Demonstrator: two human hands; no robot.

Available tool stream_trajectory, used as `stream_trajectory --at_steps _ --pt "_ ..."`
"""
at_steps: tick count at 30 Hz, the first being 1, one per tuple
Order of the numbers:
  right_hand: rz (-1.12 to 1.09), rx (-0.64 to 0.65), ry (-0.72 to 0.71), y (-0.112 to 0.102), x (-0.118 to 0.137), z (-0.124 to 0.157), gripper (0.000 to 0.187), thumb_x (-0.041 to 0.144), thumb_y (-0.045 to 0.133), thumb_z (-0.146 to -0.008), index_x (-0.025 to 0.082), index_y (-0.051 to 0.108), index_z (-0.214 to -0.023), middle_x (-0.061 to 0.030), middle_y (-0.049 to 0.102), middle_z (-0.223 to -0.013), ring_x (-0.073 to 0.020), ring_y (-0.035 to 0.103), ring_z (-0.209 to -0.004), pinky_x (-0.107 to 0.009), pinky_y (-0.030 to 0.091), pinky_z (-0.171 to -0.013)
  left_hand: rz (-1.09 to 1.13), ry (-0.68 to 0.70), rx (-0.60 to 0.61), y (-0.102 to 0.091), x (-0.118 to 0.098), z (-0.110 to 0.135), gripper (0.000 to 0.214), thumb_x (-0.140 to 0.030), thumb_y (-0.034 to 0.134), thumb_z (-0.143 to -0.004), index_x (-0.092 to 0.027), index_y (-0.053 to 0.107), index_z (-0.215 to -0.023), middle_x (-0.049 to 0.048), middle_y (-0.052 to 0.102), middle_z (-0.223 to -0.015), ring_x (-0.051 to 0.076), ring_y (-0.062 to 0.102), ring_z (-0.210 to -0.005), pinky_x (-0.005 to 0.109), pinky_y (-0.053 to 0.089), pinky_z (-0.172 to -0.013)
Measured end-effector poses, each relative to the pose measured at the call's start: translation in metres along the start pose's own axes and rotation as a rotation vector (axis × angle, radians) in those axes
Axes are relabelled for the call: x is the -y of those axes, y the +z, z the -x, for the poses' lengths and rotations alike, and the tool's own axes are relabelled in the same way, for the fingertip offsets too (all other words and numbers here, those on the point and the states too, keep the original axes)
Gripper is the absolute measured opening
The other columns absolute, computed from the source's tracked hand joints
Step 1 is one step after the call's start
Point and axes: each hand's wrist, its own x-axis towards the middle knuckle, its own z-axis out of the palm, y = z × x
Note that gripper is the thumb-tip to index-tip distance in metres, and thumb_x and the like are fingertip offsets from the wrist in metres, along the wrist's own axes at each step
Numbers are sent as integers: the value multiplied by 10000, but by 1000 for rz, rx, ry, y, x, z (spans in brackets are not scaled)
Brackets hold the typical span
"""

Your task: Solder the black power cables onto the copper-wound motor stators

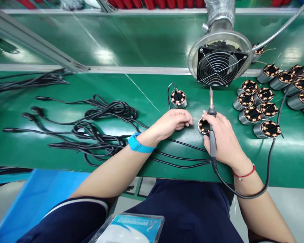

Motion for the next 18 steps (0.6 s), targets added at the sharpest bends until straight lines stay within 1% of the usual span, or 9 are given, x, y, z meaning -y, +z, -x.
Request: stream_trajectory --at_steps 2,4,6,9,11,13,14,16,18 --pt "-31 56 11 1 -3 0 576 234 557 -844 233 355 -1384 -107 543 -1284 -274 527 -1137 -457 475 -939 74 35 41 5 0 -3 171 -136 500 -793 -132 581 -642 -30 508 -581 20 271 -419 216 123 -438" --pt "1 81 21 2 -4 0 493 282 571 -865 226 419 -1330 -92 592 -1152 -259 555 -1029 -428 498 -875 114 89 92 9 0 -5 162 -161 514 -810 -134 574 -662 -28 518 -601 23 288 -435 214 154 -449" --pt "54 86 33 2 -2 0 451 345 589 -867 209 466 -1279 -90 608 -1066 -262 555 -956 -422 502 -821 87 142 118 10 1 -5 167 -206 512 -843 -138 566 -701 -30 516 -626 32 312 -466 211 203 -470" --pt "103 71 71 1 0 0 478 406 600 -861 195 471 -1270 -100 611 -1035 -277 552 -929 -432 491 -795 -91 194 135 5 1 4 151 -281 580 -836 -147 538 -780 -43 489 -667 52 384 -557 205 297 -539" --pt "98 62 94 -1 0 1 477 392 601 -861 200 463 -1276 -101 611 -1044 -279 550 -943 -433 486 -811 -264 176 204 -2 1 10 204 -307 652 -785 -154 518 -787 -55 465 -668 65 395 -594 210 321 -566" --pt "83 58 104 -2 -1 1 473 373 604 -861 204 459 -1279 -99 607 -1058 -274 547 -956 -429 485 -829 -402 169 257 -7 0 14 202 -310 644 -785 -156 516 -752 -61 440 -643 71 376 -590 215 313 -566" --pt "79 57 106 -2 -1 1 474 371 606 -862 204 458 -1280 -97 603 -1057 -271 544 -956 -425 486 -832 -433 183 254 -8 -1 15 187 -303 613 -803 -154 525 -731 -57 438 -633 73 372 -589 217 312 -572" --pt "75 56 98 -1 -2 1 474 378 605 -867 201 456 -1281 -94 596 -1041 -267 537 -948 -418 487 -827 -381 216 214 -6 -1 13 180 -283 557 -831 -147 562 -712 -37 474 -639 78 393 -606 221 324 -592" --pt "70 60 76 0 -1 0 449 385 585 -882 197 462 -1271 -93 587 -1016 -265 526 -929 -412 486 -804 -242 195 196 -1 0 9 182 -279 549 -828 -140 600 -723 -17 517 -649 75 396 -586 218 312 -568"
